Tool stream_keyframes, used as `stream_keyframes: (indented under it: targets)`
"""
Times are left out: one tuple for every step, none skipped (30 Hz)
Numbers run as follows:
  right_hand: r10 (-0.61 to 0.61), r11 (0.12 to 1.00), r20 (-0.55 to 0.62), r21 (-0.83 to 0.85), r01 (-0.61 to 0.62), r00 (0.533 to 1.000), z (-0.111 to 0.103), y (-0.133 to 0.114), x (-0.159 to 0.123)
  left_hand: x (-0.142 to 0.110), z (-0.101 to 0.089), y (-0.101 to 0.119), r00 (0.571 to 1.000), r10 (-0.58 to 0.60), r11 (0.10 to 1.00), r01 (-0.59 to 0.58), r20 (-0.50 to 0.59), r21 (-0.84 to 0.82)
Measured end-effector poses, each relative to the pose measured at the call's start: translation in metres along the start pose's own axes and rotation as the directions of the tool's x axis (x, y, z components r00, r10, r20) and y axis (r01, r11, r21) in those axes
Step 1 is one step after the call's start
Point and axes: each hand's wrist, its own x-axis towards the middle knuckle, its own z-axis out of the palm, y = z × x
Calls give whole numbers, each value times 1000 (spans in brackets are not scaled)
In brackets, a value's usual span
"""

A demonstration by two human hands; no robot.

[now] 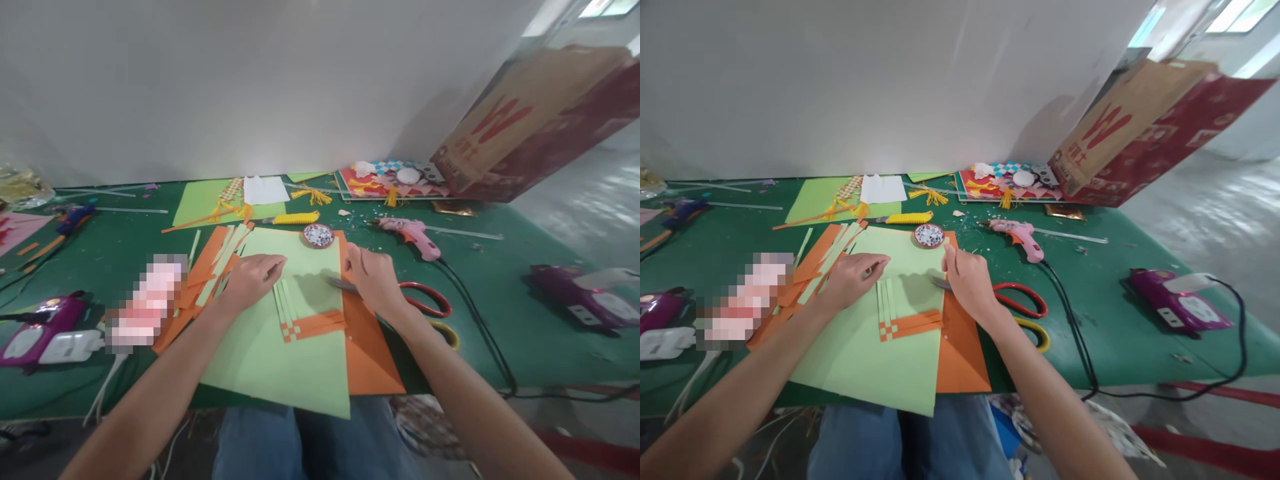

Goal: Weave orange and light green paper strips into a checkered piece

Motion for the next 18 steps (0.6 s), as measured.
stream_keyframes:
  targets:
    - [0, 1000, 9, -3, 1, 1000, 0, 0, -1, 0, 1, 0, 1000, 0, 1000, 0, 2, 8]
    - [-4, 1000, 15, -9, 4, 1000, 1, 0, -2, -1, 1, 1, 1000, 1, 1000, -1, 6, 14]
    - [-9, 1000, 19, -20, 9, 1000, 1, 1, -3, -1, 1, 1, 1000, 1, 1000, -1, 9, 19]
    - [-12, 999, 22, -36, 13, 1000, 2, 1, -4, -2, 1, 1, 1000, -1, 1000, 0, 11, 23]
    - [-11, 998, 25, -54, 12, 1000, 2, 2, -5, -2, 0, 1, 1000, -3, 1000, 3, 12, 28]
    - [-6, 998, 28, -67, 8, 1000, 3, 4, -6, -2, -1, 2, 1000, -8, 999, 7, 12, 32]
    - [-1, 998, 29, -70, 3, 1000, 4, 5, -8, -3, -2, 2, 1000, -12, 999, 12, 13, 35]
    - [-3, 998, 26, -62, 4, 1000, 5, 7, -9, -3, -3, 3, 1000, -16, 999, 15, 14, 37]
    - [-19, 999, 15, -49, 19, 1000, 7, 9, -10, -4, -4, 3, 1000, -17, 999, 17, 16, 39]
    - [-47, 998, -6, -40, 47, 999, 8, 10, -10, -4, -5, 4, 1000, -16, 999, 15, 17, 39]
    - [-86, 996, -34, -41, 84, 996, 10, 11, -10, -5, -6, 4, 1000, -12, 999, 12, 17, 39]
    - [-125, 991, -65, -55, 121, 990, 12, 12, -10, -6, -7, 4, 1000, -7, 999, 7, 16, 40]
    - [-158, 986, -90, -77, 151, 983, 13, 12, -10, -6, -7, 4, 1000, -2, 999, 1, 14, 41]
    - [-182, 980, -108, -102, 171, 977, 13, 11, -10, -7, -7, 4, 1000, 3, 999, -4, 11, 44]
    - [-188, 978, -116, -117, 174, 975, 14, 11, -11, -7, -6, 5, 1000, 8, 999, -8, 7, 47]
    - [-178, 979, -118, -121, 164, 977, 13, 10, -11, -8, -6, 5, 1000, 11, 999, -11, 2, 52]
    - [-159, 983, -119, -116, 146, 980, 13, 9, -12, -8, -6, 5, 1000, 13, 998, -13, -4, 58]
    - [-132, 987, -117, -107, 120, 984, 11, 8, -14, -8, -5, 5, 1000, 15, 998, -14, -9, 64]
